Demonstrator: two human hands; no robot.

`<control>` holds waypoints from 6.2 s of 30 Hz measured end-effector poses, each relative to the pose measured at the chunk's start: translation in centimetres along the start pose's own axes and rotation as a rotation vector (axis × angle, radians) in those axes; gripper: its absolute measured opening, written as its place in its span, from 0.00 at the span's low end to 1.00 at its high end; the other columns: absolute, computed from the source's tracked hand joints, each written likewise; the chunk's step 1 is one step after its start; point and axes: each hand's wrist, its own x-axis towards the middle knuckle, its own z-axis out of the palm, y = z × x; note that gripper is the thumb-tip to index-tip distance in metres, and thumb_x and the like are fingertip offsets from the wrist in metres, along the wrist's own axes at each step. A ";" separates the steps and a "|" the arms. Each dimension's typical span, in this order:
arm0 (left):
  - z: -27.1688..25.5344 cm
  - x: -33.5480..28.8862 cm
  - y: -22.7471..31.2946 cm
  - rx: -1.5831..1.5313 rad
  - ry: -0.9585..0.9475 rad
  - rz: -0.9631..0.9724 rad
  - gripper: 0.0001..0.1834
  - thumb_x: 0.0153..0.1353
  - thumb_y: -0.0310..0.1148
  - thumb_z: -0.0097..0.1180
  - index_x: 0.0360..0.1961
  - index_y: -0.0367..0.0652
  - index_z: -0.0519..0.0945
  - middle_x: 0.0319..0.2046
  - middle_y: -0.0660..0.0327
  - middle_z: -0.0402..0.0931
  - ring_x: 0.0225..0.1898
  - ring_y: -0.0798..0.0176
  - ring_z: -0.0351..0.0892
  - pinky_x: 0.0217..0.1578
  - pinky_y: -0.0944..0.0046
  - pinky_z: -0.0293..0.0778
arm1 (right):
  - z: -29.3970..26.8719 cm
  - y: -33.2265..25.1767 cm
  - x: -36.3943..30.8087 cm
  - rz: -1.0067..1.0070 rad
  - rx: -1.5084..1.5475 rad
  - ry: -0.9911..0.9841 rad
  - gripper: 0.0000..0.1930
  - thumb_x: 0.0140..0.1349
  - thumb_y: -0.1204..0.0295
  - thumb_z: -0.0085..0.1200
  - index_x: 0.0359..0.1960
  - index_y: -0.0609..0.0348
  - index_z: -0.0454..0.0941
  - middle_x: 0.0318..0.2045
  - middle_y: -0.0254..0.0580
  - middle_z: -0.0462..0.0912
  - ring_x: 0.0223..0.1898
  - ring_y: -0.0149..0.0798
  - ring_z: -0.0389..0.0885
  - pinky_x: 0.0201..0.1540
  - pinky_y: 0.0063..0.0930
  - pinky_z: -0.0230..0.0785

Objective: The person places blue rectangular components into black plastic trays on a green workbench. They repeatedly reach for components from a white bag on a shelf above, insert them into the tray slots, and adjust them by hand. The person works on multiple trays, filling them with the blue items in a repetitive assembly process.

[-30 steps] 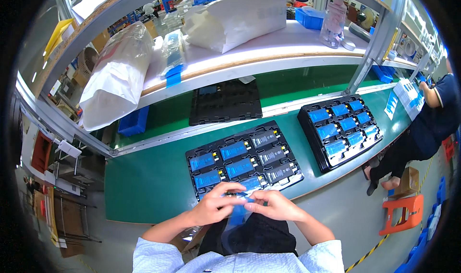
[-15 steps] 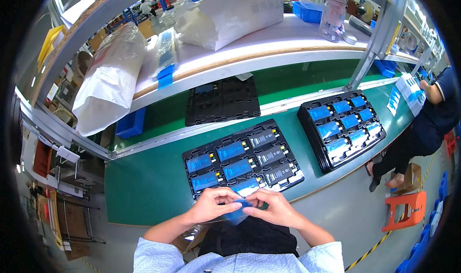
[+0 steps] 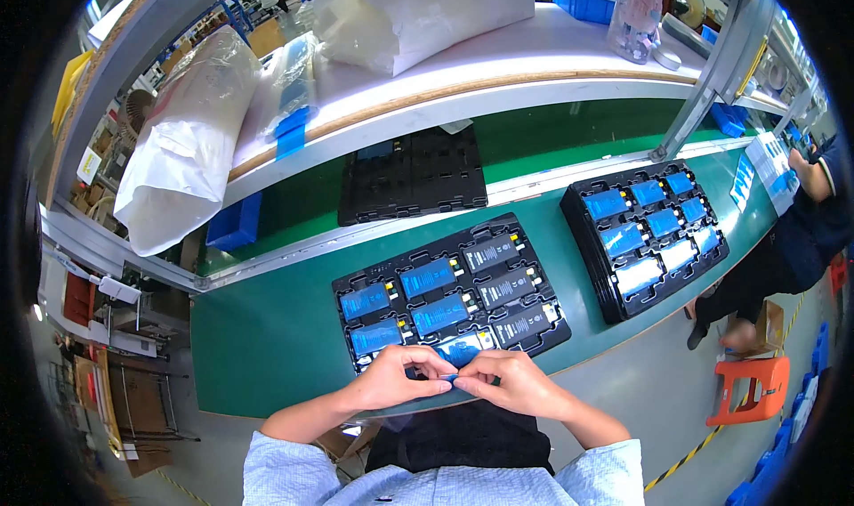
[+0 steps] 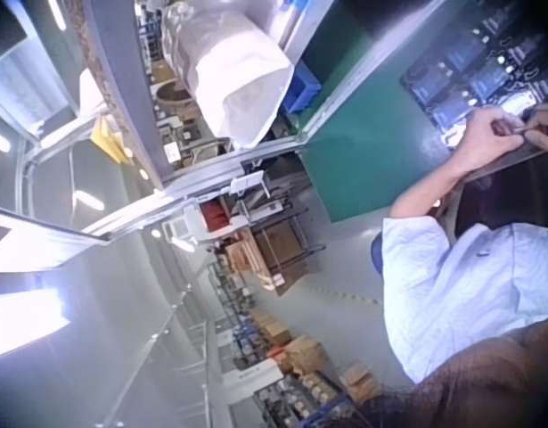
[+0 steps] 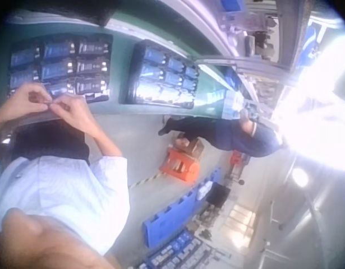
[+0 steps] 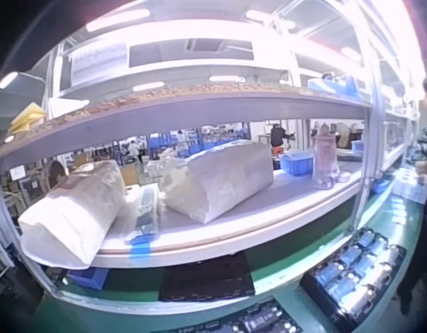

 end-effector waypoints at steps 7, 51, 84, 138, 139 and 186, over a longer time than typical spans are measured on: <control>-0.4 0.2 -0.4 0.125 -0.058 0.104 0.09 0.59 0.34 0.63 0.34 0.39 0.84 0.25 0.63 0.78 0.26 0.71 0.74 0.30 0.68 0.70 | -0.4 0.1 0.1 0.014 0.026 -0.092 0.10 0.59 0.69 0.62 0.37 0.65 0.82 0.31 0.42 0.83 0.35 0.37 0.82 0.36 0.29 0.74; -3.0 11.3 -2.4 1.070 0.424 0.521 0.15 0.54 0.30 0.61 0.43 0.36 0.79 0.25 0.59 0.68 0.29 0.59 0.74 0.29 0.61 0.72 | -11.9 7.6 11.2 0.373 0.128 0.214 0.11 0.64 0.69 0.58 0.34 0.68 0.80 0.19 0.31 0.77 0.19 0.21 0.72 0.22 0.17 0.64; -2.9 11.8 -2.2 1.075 0.370 0.487 0.21 0.50 0.27 0.62 0.48 0.40 0.80 0.25 0.61 0.65 0.26 0.62 0.73 0.27 0.63 0.72 | -11.7 7.5 11.7 0.409 0.040 0.224 0.10 0.62 0.70 0.59 0.32 0.68 0.80 0.20 0.32 0.79 0.19 0.21 0.72 0.22 0.16 0.65; -4.6 7.7 -1.1 0.956 0.630 0.259 0.18 0.45 0.30 0.68 0.38 0.39 0.76 0.39 0.54 0.72 0.37 0.47 0.78 0.35 0.54 0.74 | -4.4 3.7 15.4 -0.498 -0.834 0.118 0.05 0.47 0.75 0.54 0.25 0.63 0.79 0.28 0.45 0.74 0.36 0.46 0.77 0.42 0.37 0.71; -4.8 7.5 -1.3 0.931 0.625 0.248 0.18 0.46 0.30 0.68 0.38 0.38 0.77 0.39 0.54 0.72 0.37 0.47 0.78 0.35 0.53 0.74 | -4.1 3.5 15.4 -0.516 -0.876 0.113 0.05 0.47 0.75 0.54 0.23 0.63 0.79 0.28 0.45 0.74 0.36 0.45 0.76 0.41 0.36 0.71; -8.2 3.9 -3.7 0.938 0.427 0.387 0.17 0.56 0.38 0.63 0.45 0.41 0.81 0.47 0.54 0.70 0.39 0.54 0.79 0.37 0.59 0.77 | -6.7 3.5 12.6 0.267 0.360 0.241 0.08 0.65 0.70 0.57 0.33 0.63 0.79 0.22 0.32 0.79 0.24 0.22 0.76 0.28 0.16 0.68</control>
